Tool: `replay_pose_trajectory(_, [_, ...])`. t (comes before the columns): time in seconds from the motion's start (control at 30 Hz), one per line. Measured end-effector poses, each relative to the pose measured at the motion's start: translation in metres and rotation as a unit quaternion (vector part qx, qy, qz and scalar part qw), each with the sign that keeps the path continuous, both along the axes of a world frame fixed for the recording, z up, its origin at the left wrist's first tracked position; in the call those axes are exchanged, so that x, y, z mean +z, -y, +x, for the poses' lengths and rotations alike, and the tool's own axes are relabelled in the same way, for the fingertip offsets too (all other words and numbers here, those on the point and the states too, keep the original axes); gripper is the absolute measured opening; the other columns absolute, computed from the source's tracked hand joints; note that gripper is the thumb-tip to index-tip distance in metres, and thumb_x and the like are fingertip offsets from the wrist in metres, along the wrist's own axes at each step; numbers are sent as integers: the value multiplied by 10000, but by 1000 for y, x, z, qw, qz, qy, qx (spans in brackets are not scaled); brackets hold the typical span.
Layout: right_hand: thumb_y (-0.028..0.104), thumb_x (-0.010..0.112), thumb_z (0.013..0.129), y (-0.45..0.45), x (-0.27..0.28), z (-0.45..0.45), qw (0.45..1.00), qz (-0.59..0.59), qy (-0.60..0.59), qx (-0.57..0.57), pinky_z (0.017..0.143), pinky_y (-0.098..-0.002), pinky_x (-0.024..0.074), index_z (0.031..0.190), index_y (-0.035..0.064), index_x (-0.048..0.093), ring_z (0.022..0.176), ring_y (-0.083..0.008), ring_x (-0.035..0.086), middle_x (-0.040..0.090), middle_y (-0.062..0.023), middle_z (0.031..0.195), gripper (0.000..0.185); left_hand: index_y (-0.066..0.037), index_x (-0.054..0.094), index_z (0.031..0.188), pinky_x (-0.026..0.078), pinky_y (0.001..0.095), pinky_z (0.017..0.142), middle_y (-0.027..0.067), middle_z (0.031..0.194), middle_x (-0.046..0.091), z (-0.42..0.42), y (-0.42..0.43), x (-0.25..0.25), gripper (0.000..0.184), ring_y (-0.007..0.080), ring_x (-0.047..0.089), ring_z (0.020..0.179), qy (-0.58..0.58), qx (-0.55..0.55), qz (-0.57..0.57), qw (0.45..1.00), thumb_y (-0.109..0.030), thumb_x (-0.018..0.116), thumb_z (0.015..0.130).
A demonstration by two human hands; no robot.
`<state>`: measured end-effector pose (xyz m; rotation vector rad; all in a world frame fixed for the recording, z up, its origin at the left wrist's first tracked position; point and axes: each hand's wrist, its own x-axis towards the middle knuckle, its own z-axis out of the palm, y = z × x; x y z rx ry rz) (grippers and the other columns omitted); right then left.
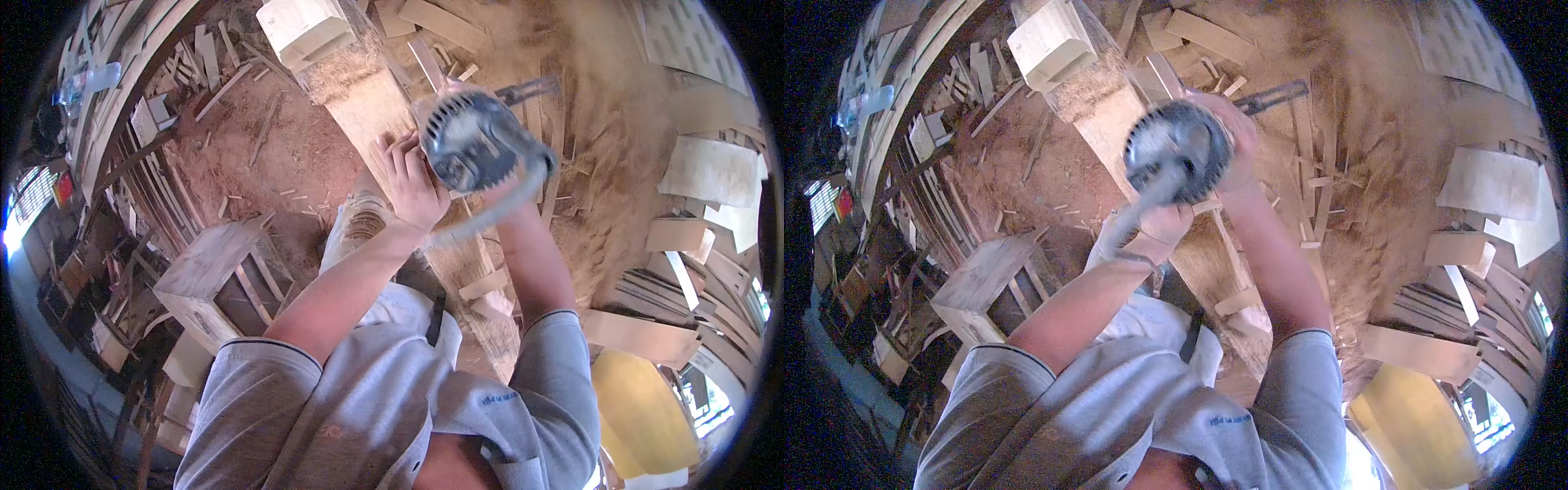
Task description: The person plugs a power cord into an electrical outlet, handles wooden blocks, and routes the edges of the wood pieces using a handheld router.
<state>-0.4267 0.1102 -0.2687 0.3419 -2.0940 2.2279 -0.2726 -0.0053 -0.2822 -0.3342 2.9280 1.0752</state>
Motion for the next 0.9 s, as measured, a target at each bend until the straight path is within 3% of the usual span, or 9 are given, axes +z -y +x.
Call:
replay_pose_trajectory(0.1, [225, 924, 765, 12, 40, -28, 988, -7, -153, 5, 879, -387, 634, 1182, -57, 764, 941, -293, 805, 820, -157, 1127, 528, 78, 554, 1313, 227, 730, 1298, 259, 1313, 601, -21, -1, 28, 442, 480, 546, 1357, -68, 11, -11, 998, -37, 613, 890])
replay_pose_trajectory(0.17, [224, 939, 758, 11, 43, -31, 981, -1, -193, -1, 936, -411, 606, 1212, -38, 744, 1003, -299, 782, 805, -157, 1160, 560, 82, 551, 1341, 238, 729, 1296, 257, 1326, 605, -31, -2, 44, 477, 477, 549, 1357, -97, 4, -3, 995, -17, 614, 879])
replay_pose_trajectory(0.33, [222, 976, 739, -43, 35, 9, 999, 36, 11, 16, 1078, -470, 535, 1288, 8, 694, 1158, -315, 727, 768, -156, 1244, 653, 47, 561, 1382, 227, 717, 1298, 234, 1368, 610, -35, 0, 39, 495, 474, 555, 1353, -138, -15, 10, 990, 16, 594, 889])
replay_pose_trajectory(0.53, [219, 1022, 717, -105, 49, 96, 996, 52, 34, 66, 1248, -542, 450, 1379, 63, 634, 1343, -334, 661, 724, -156, 1345, 783, 36, 572, 1371, 222, 708, 1296, 236, 1364, 606, -36, 0, 40, 417, 456, 562, 1348, -132, -30, 0, 991, -1, 563, 956])
replay_pose_trajectory(0.9, [226, 995, 721, -78, 43, 93, 992, 102, -54, 48, 1137, -529, 546, 1261, 46, 671, 1207, -361, 738, 774, -174, 1242, 655, 35, 584, 1328, 237, 693, 1298, 247, 1344, 626, -38, 1, 38, 360, 447, 563, 1351, -136, -30, -3, 990, -53, 559, 980])
